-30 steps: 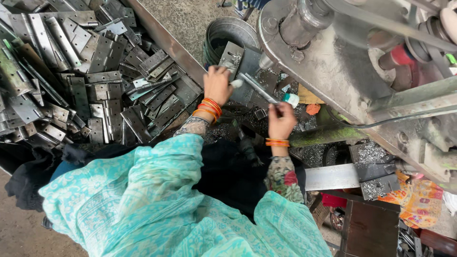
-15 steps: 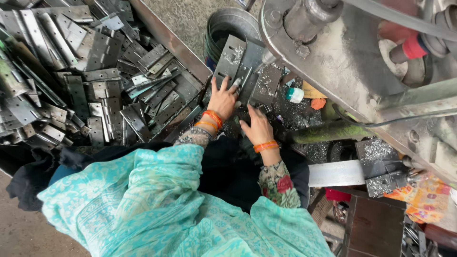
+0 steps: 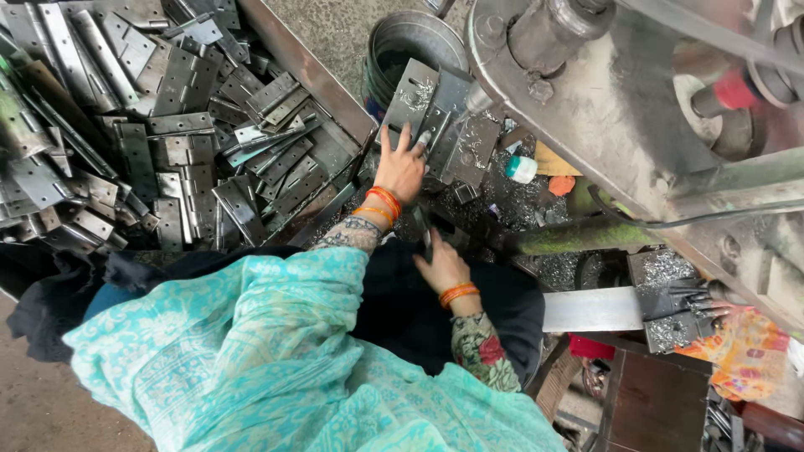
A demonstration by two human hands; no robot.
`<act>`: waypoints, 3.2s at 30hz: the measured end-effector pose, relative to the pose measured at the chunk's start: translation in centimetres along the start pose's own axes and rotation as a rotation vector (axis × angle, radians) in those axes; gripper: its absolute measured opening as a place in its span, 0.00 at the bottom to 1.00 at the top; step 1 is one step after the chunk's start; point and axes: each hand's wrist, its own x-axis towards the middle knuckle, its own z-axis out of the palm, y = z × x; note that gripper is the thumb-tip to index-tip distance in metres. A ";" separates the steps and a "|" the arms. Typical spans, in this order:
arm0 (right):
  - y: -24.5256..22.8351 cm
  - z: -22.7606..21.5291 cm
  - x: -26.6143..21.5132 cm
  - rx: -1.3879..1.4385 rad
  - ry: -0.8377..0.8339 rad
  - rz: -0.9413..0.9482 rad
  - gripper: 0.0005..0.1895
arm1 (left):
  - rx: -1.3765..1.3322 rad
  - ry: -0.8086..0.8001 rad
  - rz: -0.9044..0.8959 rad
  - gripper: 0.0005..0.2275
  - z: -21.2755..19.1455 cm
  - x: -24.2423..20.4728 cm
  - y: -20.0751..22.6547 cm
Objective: The person operates a metalworking machine, likely a press, by repeatedly placing metal brackets into the mechanism and activating the cycle. They handle the metal pieces one at a time, positioning them for processing and removing them after the operation.
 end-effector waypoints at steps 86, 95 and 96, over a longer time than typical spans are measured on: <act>-2.4 -3.9 -1.1 -0.112 -0.078 -0.004 0.40 | -0.029 0.354 -0.721 0.19 13.5 -9.9 -16.7; -2.4 -2.9 -1.0 -0.098 -0.057 -0.002 0.42 | 0.026 -0.025 -0.462 0.22 13.8 -5.7 -24.0; -2.4 -3.0 -1.1 -0.081 -0.050 -0.013 0.42 | 0.044 0.000 -0.432 0.26 13.5 -5.4 -24.6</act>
